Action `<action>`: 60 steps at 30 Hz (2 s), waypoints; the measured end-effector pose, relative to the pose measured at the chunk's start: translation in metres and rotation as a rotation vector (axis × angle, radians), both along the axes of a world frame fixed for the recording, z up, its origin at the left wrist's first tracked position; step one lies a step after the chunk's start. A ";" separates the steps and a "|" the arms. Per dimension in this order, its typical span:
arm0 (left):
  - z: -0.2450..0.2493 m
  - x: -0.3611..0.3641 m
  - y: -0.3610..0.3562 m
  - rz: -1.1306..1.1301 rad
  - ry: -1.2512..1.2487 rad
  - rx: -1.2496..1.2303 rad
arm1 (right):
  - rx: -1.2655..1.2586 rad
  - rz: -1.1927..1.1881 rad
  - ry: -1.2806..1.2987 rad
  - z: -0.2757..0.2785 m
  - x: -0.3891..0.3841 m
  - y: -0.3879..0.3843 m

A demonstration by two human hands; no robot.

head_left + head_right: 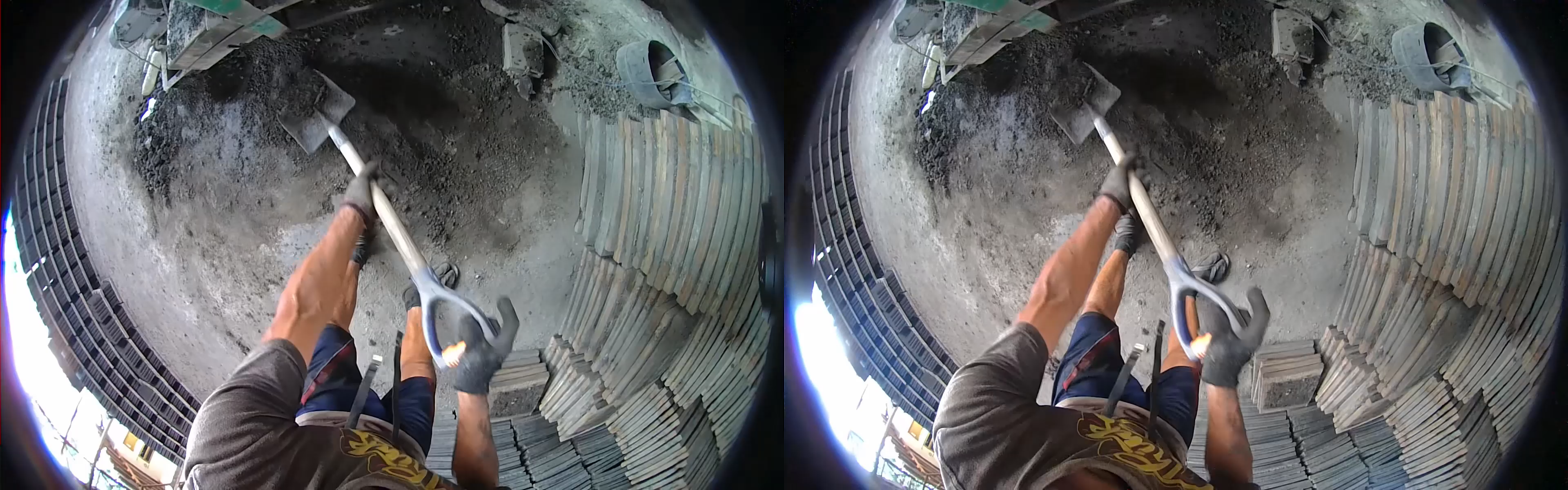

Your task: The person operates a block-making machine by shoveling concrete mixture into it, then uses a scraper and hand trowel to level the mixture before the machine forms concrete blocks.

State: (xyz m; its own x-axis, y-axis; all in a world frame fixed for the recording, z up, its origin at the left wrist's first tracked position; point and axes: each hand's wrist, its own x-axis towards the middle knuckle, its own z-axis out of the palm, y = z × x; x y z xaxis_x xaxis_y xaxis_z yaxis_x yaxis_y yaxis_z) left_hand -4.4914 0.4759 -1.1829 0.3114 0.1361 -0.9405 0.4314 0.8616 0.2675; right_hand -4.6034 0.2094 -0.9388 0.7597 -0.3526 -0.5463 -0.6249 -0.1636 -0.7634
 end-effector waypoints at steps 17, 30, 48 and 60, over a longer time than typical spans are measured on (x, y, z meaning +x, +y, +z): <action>0.021 -0.035 -0.184 -0.180 0.125 -0.370 | -0.129 -0.435 0.196 0.084 -0.034 -0.135; 0.114 -0.107 -0.278 -0.065 0.192 -0.471 | -0.275 -0.303 0.400 0.180 -0.085 -0.192; 0.066 -0.102 -0.219 -0.109 0.130 -0.227 | -0.066 -0.452 0.130 0.127 -0.060 -0.130; 0.037 -0.087 -0.140 0.097 0.001 -0.289 | -0.555 0.150 -0.102 0.048 -0.109 -0.132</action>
